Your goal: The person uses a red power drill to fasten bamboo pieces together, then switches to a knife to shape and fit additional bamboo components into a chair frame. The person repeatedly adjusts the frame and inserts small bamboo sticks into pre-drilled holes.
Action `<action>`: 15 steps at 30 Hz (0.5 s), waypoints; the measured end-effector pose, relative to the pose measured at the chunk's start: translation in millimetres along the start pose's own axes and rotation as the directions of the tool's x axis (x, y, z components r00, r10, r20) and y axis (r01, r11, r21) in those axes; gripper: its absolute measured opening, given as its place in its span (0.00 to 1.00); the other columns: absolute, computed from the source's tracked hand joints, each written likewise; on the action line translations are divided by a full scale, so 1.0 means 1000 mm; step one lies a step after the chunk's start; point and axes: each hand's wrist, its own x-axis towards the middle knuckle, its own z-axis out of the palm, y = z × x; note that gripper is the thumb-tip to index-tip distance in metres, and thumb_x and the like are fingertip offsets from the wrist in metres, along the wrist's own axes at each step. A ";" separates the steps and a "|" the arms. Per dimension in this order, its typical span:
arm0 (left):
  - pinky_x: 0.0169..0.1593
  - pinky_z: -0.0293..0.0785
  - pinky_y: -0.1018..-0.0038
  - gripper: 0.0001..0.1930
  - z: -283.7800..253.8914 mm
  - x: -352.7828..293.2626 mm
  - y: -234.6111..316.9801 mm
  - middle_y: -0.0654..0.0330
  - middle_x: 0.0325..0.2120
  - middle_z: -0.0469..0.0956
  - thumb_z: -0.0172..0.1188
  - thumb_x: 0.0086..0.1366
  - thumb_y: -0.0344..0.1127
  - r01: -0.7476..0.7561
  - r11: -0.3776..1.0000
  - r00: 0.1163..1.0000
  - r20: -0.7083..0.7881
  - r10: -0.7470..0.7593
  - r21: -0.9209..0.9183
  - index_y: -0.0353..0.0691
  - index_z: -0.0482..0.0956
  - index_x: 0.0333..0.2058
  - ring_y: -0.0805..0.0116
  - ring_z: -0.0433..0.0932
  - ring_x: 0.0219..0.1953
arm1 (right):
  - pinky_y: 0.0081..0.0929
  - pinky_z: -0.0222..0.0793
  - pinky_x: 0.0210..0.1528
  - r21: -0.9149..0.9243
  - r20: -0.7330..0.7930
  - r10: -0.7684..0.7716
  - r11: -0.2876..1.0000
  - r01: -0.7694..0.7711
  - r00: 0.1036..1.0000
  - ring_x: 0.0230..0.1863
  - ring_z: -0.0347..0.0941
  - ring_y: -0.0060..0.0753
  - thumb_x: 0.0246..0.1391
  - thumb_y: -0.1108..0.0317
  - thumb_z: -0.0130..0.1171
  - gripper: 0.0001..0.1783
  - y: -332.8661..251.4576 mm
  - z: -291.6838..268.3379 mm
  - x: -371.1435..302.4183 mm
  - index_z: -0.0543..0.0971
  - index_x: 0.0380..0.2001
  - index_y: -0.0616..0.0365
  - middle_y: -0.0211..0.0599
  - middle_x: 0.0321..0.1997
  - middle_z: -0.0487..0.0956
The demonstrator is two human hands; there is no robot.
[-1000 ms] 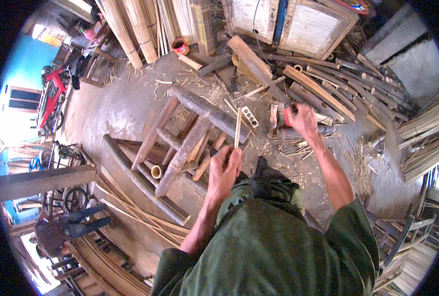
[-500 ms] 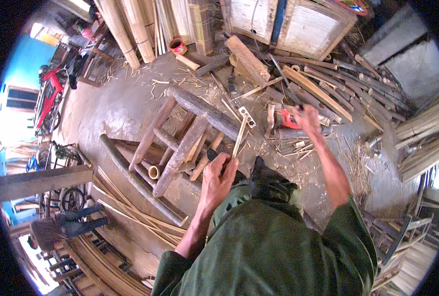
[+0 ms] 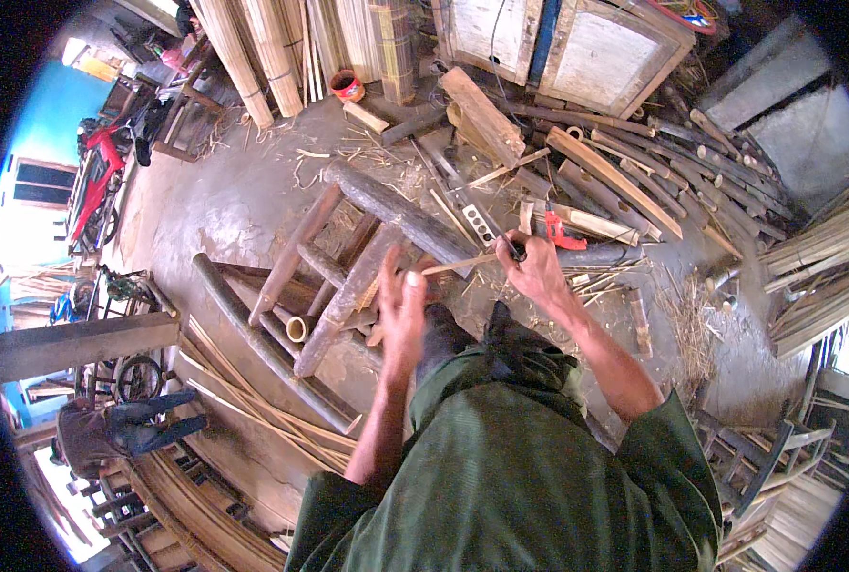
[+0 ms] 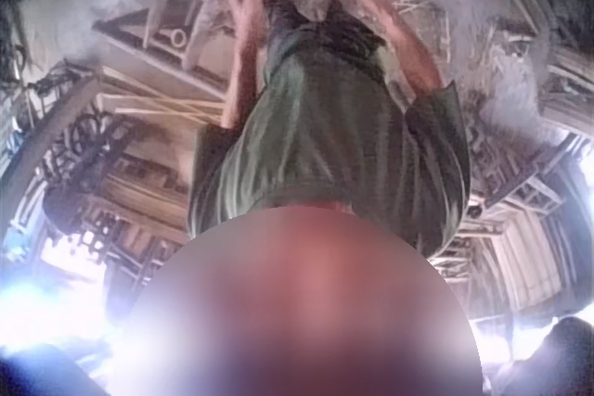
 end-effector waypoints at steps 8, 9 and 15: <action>0.33 0.70 0.76 0.17 0.016 0.027 -0.003 0.67 0.23 0.70 0.43 0.73 0.44 -0.040 0.999 0.999 -0.026 0.041 0.007 0.35 0.71 0.46 0.78 0.68 0.23 | 0.38 0.71 0.24 -0.059 -0.006 -0.089 0.994 0.089 0.996 0.21 0.77 0.47 0.54 0.59 0.61 0.14 -0.007 0.015 -0.005 0.81 0.38 0.58 0.49 0.21 0.78; 0.30 0.67 0.77 0.17 0.007 0.032 -0.003 0.69 0.20 0.65 0.43 0.73 0.44 0.021 0.992 1.000 -0.001 -0.022 -0.122 0.36 0.71 0.47 0.80 0.63 0.21 | 0.37 0.73 0.26 -0.102 0.019 -0.095 0.990 0.097 0.995 0.24 0.78 0.47 0.51 0.59 0.62 0.16 0.004 0.008 -0.004 0.80 0.41 0.54 0.48 0.23 0.79; 0.24 0.59 0.79 0.10 0.004 0.019 -0.011 0.71 0.17 0.58 0.47 0.72 0.41 0.290 0.926 0.954 0.146 -0.261 -0.239 0.42 0.70 0.34 0.82 0.56 0.18 | 0.41 0.75 0.35 -0.263 0.258 -0.160 0.938 0.228 0.953 0.32 0.79 0.48 0.46 0.57 0.63 0.20 -0.026 0.000 0.001 0.80 0.44 0.48 0.44 0.31 0.81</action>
